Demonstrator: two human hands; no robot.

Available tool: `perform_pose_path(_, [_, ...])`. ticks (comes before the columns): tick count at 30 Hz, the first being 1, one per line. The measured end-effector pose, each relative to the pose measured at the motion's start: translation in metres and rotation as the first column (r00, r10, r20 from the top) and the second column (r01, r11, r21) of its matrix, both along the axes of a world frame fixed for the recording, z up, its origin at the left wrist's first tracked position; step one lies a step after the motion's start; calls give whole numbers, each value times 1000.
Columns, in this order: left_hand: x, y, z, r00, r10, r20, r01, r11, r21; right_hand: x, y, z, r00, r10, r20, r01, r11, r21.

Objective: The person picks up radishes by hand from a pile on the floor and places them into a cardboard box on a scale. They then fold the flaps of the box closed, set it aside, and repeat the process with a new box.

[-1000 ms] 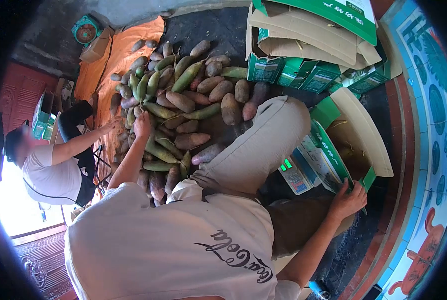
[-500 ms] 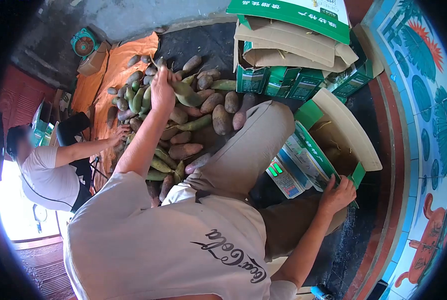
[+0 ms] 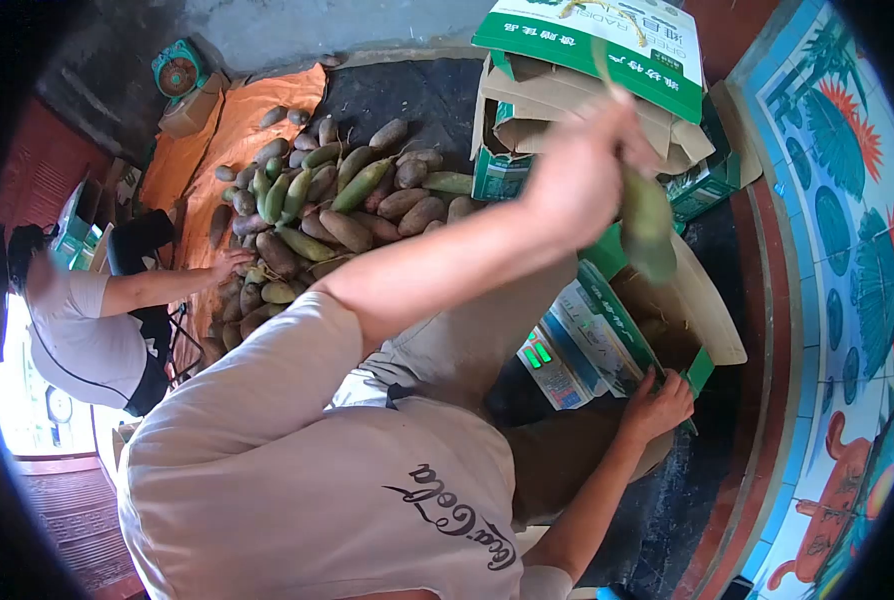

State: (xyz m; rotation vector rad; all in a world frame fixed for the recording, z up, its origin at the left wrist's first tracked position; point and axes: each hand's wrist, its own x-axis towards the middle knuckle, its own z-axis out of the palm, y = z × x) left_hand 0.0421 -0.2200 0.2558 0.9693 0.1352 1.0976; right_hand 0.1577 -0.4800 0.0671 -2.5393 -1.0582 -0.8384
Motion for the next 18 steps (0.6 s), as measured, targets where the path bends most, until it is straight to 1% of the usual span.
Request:
perform_pose_path(1, [23, -11, -12, 994, -77, 73, 85, 990, -112, 0, 0, -1, 1000, 3, 5, -3, 1000, 2])
perform_pose_path(3, [62, -32, -35, 986, -160, 47, 167, 966, -195, 1, -1, -2, 1000, 12, 18, -12, 1000, 0])
perform_pose_path(4, [79, -41, -53, 982, -188, -7, 184, 970, -158, 2, -1, -2, 1000, 15, 28, -15, 1000, 0])
perform_pose_path(5, [97, -50, -72, 969, -248, -4, 244, 957, -157, 2, -1, -3, 999, 17, 35, -18, 1000, 3])
perform_pose_path(6, [109, -60, -86, 950, -303, -70, 286, 940, -188, 2, -1, -5, 1000, 12, 26, -12, 1000, -5])
perform_pose_path(7, [112, -69, -93, 927, -327, -184, 291, 936, -198, 3, -1, -5, 1000, 6, 20, -6, 1000, -13])
perform_pose_path(8, [126, -75, -115, 904, -333, -267, 306, 942, -138, 4, -1, -6, 1000, 0, 15, 1, 1000, -20])
perform_pose_path(11, [141, -89, -150, 831, -152, -535, 237, 967, 94, 4, 1, -6, 1000, -28, -2, 28, 999, -31])
perform_pose_path(12, [149, -91, -165, 805, -3, -593, 194, 946, 258, 5, 0, -6, 1000, -24, 9, 25, 999, -31])
perform_pose_path(13, [149, -92, -173, 766, 150, -625, 166, 894, 417, 5, 0, -7, 1000, -23, 16, 24, 999, -30])
perform_pose_path(14, [152, -92, -179, 716, 307, -627, 149, 810, 568, 5, 1, -7, 1000, -20, 23, 21, 999, -26])
perform_pose_path(15, [154, -90, -186, 671, 296, -679, 239, 781, 577, 5, 4, -7, 1000, -19, 25, 20, 1000, -19])
perform_pose_path(17, [131, -86, -173, 568, 276, -775, 417, 715, 561, 5, 3, -7, 999, -20, 29, 20, 1000, -11])
perform_pose_path(18, [126, -87, -169, 515, 270, -814, 513, 663, 545, 6, 2, -6, 999, -16, 33, 16, 1000, -14])
